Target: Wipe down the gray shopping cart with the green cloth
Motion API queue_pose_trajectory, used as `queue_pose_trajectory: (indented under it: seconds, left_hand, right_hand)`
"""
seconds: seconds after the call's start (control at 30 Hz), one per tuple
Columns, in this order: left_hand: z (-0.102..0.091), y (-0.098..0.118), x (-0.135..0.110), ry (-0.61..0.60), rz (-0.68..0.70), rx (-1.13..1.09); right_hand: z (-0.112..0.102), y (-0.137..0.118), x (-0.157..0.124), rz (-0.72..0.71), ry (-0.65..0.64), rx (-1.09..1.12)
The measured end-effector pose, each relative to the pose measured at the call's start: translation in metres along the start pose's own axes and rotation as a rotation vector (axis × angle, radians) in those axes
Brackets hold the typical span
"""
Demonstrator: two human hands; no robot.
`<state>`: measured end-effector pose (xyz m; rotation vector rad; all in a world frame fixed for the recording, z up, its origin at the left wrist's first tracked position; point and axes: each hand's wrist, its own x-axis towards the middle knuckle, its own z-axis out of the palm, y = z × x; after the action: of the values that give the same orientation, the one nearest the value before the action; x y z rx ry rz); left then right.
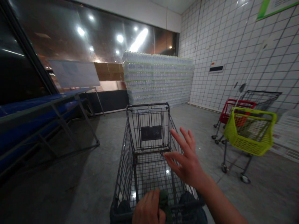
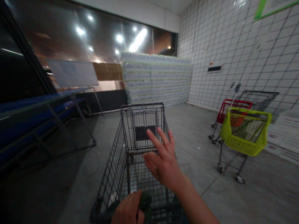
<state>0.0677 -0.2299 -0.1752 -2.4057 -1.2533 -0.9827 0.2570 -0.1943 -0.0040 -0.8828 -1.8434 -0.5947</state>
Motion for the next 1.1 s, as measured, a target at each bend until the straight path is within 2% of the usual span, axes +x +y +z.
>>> queue_pose_trajectory:
  seconds: [0.2, 0.3, 0.73, 0.97, 1.1]
  left_hand:
    - [-0.005, 0.002, 0.005, 0.002, -0.004, -0.01]
    - [-0.002, 0.001, 0.004, 0.031, 0.013, 0.007]
    - [0.008, -0.004, -0.005, -0.027, -0.007, 0.013]
    - [0.005, -0.002, -0.002, 0.013, 0.003, 0.027]
    - [0.002, 0.0, -0.001, 0.025, 0.002, 0.021]
  right_hand:
    - [-0.004, -0.006, 0.0, -0.003, 0.014, 0.012]
    - [-0.005, -0.007, 0.0, 0.001, 0.033, 0.005]
    - [-0.002, -0.016, -0.006, 0.051, -0.006, 0.03]
    - [-0.004, -0.017, -0.009, 0.068, -0.009, 0.032]
    - [-0.004, -0.016, -0.011, 0.075, 0.041, 0.053]
